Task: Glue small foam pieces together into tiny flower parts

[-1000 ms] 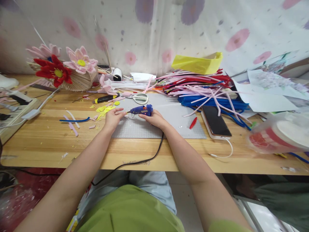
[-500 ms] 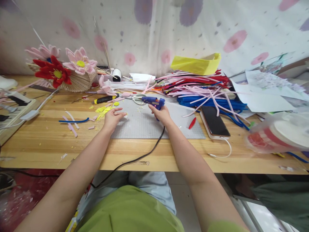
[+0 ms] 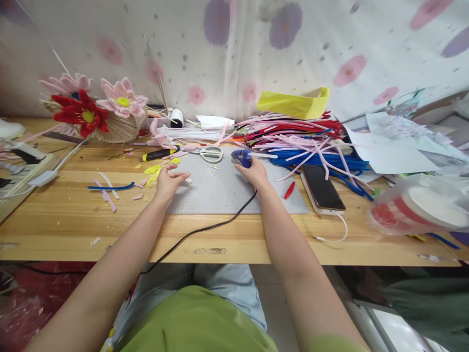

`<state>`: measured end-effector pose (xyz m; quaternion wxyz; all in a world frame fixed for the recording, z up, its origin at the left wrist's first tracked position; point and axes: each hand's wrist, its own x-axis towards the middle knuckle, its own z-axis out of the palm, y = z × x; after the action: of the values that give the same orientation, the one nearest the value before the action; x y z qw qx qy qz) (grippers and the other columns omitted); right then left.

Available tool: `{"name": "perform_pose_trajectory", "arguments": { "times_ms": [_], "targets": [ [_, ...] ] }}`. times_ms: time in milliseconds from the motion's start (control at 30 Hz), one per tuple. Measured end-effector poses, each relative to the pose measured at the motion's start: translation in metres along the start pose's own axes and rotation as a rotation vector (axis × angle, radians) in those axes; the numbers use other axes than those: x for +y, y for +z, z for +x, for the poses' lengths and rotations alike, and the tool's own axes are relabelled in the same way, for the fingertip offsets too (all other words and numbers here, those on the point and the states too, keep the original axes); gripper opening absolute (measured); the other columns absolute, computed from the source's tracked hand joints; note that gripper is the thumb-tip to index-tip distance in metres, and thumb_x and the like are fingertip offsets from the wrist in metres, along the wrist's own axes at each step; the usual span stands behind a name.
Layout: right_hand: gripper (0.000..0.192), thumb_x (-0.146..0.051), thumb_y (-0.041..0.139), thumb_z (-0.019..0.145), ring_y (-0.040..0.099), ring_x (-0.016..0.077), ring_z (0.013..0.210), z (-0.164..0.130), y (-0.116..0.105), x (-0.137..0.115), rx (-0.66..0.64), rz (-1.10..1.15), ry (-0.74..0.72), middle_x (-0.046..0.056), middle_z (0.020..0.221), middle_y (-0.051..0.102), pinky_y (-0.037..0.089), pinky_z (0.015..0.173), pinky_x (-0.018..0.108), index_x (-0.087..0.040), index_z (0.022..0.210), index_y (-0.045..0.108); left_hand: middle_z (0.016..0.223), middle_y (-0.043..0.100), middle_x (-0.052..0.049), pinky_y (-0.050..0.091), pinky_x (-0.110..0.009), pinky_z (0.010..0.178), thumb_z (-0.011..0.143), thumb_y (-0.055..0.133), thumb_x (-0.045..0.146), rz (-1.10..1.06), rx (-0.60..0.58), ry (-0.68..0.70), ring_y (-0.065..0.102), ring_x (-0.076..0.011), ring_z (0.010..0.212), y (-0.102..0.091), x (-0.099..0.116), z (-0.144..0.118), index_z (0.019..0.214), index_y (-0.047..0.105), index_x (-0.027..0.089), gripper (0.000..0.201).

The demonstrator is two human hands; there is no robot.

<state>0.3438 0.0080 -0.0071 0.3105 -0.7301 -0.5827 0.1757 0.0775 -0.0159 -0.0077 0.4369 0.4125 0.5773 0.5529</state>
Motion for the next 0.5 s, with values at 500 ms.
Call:
{"name": "perform_pose_trajectory", "arguments": {
  "times_ms": [500],
  "targets": [
    [0.042,-0.005,0.040,0.065,0.053,0.0249,0.110,-0.061,-0.136,0.112,0.260,-0.449,0.114,0.010,0.107,0.068,0.041,0.091,0.035,-0.020,0.103,0.052,0.068,0.065,0.003,0.049,-0.026,0.066,0.055,0.076,0.019,0.000,0.034,0.010,0.062,-0.0113,0.061,0.000,-0.002,0.002,0.097,0.047,0.019,0.051]
  ]
}}
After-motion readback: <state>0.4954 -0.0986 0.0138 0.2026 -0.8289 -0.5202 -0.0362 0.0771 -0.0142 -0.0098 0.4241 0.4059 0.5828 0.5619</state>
